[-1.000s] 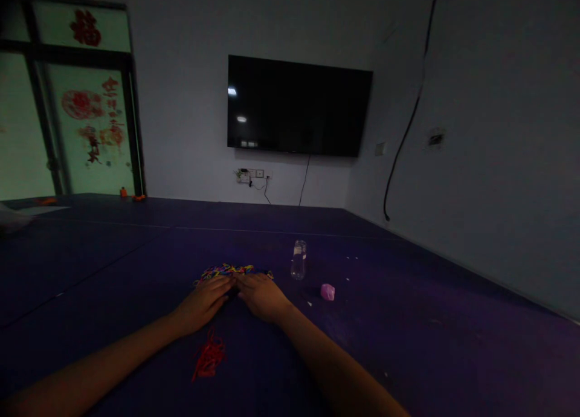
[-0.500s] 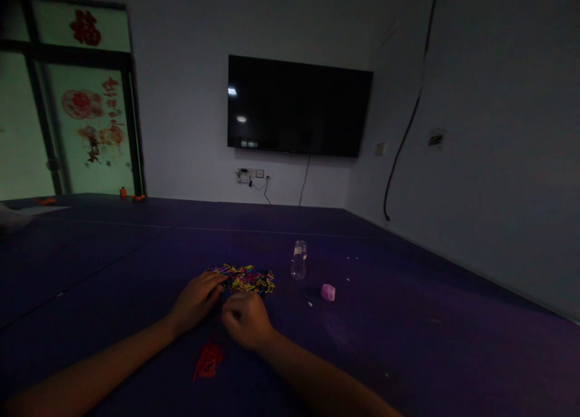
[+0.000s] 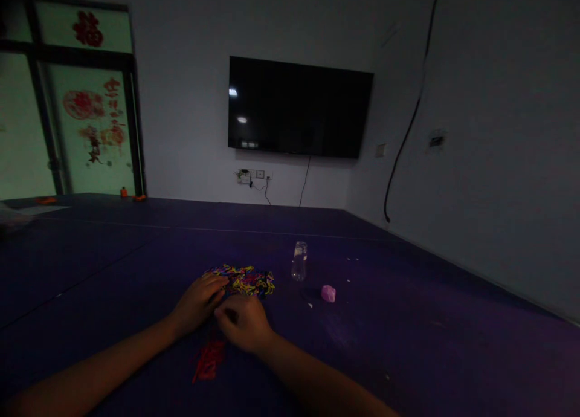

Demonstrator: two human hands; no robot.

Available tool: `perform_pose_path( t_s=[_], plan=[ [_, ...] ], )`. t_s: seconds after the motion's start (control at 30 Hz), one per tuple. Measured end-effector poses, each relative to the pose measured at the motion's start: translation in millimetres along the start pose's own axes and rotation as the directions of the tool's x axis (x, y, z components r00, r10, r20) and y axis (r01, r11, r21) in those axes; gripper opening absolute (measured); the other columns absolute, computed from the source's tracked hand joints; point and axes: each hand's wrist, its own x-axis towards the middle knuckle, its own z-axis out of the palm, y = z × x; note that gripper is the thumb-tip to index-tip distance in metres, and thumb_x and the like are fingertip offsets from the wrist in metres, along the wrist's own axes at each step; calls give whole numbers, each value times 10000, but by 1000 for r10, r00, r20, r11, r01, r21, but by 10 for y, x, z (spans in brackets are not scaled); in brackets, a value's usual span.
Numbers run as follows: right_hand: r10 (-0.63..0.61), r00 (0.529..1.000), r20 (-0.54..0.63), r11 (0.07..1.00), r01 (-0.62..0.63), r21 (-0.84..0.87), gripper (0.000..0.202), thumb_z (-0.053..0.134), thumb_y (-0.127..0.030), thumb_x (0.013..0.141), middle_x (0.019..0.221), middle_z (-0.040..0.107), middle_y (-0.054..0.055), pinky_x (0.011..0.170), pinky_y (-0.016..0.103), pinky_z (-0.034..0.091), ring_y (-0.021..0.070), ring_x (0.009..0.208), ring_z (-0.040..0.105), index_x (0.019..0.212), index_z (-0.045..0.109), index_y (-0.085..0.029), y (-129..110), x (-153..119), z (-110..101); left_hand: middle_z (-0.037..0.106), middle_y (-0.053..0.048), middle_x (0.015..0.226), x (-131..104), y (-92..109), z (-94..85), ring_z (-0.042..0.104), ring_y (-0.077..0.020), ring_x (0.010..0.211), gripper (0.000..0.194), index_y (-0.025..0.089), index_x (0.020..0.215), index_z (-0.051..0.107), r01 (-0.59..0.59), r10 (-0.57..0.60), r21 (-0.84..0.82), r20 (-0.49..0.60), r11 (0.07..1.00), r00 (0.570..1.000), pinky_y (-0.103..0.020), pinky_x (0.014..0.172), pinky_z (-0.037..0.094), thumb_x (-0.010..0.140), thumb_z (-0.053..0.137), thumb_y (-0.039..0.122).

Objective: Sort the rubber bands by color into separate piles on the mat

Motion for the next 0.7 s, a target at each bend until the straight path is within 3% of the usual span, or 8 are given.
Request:
perform_pose_path(
  t_s=[0.27,0.37,0.47,0.7],
  plan=[
    [256,946,-201,905,-307,-293,292,401,-263,921,880,701,60,708,259,460,177,813,639,875,684,-210,554,94,-285,663,-87,1033,3,65,0,587,-228,985,240,189,990,633,-65,65,16,13,998,998,-412,882,472,869,429,159],
    [324,920,-221,854,-385,-351,411,347,-301,951,771,695,77,692,264,459,182,744,641,757,691,-186,728,100,-335,653,-81,1071,-8,52,24,572,-222,1029,265,192,1053,621,-75,75,8,-18,997,997,-416,905,465,878,424,167],
    [348,918,-192,844,-396,-362,500,287,-322,978,726,693,74,704,260,453,173,717,643,727,695,-181,811,99,-322,653,-77,1076,-15,37,36,568,-217,1045,274,196,1072,618,-81,81,-7,-7,997,997,-421,915,460,887,417,172],
    [320,942,-102,821,-330,-466,426,347,-335,967,781,699,86,760,263,436,189,837,640,773,694,-183,796,88,-274,650,-76,1098,-4,21,44,563,-218,1065,267,191,1085,617,-68,68,7,22,998,997,-422,935,452,892,434,191]
  ],
)
